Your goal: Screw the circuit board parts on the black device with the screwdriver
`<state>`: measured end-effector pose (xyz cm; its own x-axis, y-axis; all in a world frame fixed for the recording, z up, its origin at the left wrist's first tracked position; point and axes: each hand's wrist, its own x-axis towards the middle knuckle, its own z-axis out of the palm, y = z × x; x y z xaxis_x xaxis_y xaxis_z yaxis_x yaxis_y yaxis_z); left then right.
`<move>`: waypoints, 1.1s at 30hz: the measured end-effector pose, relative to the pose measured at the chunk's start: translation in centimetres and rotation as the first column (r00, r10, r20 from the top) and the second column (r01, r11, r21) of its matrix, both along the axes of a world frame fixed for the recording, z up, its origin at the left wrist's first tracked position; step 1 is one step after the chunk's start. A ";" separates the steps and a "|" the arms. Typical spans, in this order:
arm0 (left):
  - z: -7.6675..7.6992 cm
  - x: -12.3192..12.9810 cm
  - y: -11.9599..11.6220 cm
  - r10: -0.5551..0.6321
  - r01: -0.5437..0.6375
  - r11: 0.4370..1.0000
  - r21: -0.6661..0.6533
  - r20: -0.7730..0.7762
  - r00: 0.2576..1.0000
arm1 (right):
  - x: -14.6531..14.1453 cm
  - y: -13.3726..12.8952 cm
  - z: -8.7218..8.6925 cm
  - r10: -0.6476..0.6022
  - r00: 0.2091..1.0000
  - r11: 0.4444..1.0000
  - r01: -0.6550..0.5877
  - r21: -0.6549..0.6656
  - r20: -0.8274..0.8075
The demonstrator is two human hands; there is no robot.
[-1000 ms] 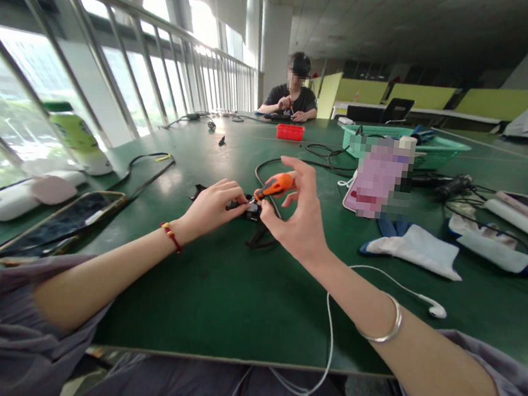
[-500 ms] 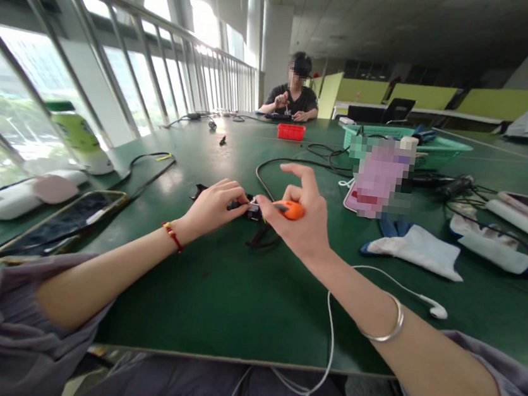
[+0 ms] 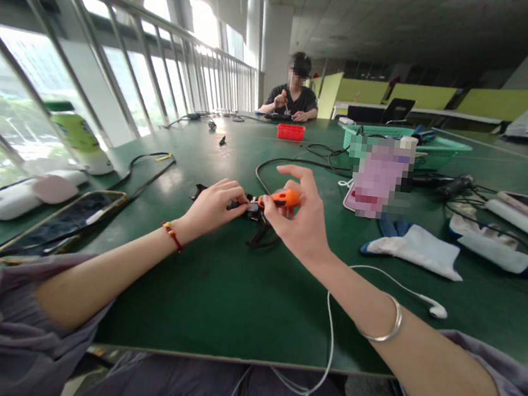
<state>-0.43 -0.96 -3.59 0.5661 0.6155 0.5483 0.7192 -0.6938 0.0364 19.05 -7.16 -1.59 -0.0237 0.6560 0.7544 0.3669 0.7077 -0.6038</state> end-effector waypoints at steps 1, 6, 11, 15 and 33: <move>0.0 0.0 0.0 -0.002 0.002 1.000 -0.002 0.001 1.000 | 0.0 0.0 -0.1 0.012 1.000 1.000 -0.012 0.027 -0.010; 0.0 0.1 -0.1 -0.002 0.002 1.000 -0.010 0.009 1.000 | -0.1 0.0 -0.2 -0.041 0.999 0.999 0.041 -0.026 0.004; 0.0 0.1 -0.1 0.002 -0.002 1.000 -0.009 0.003 1.000 | -0.1 0.0 -0.1 -0.002 1.000 1.000 0.002 -0.002 0.011; 0.1 0.0 -0.1 0.001 -0.001 1.000 -0.008 0.000 1.000 | -0.1 0.0 -0.1 -0.019 0.999 0.998 0.021 0.051 -0.035; -0.1 0.1 -0.1 0.001 -0.001 1.000 -0.004 0.010 1.000 | 0.1 0.0 0.1 -0.023 1.000 0.999 0.023 0.023 0.001</move>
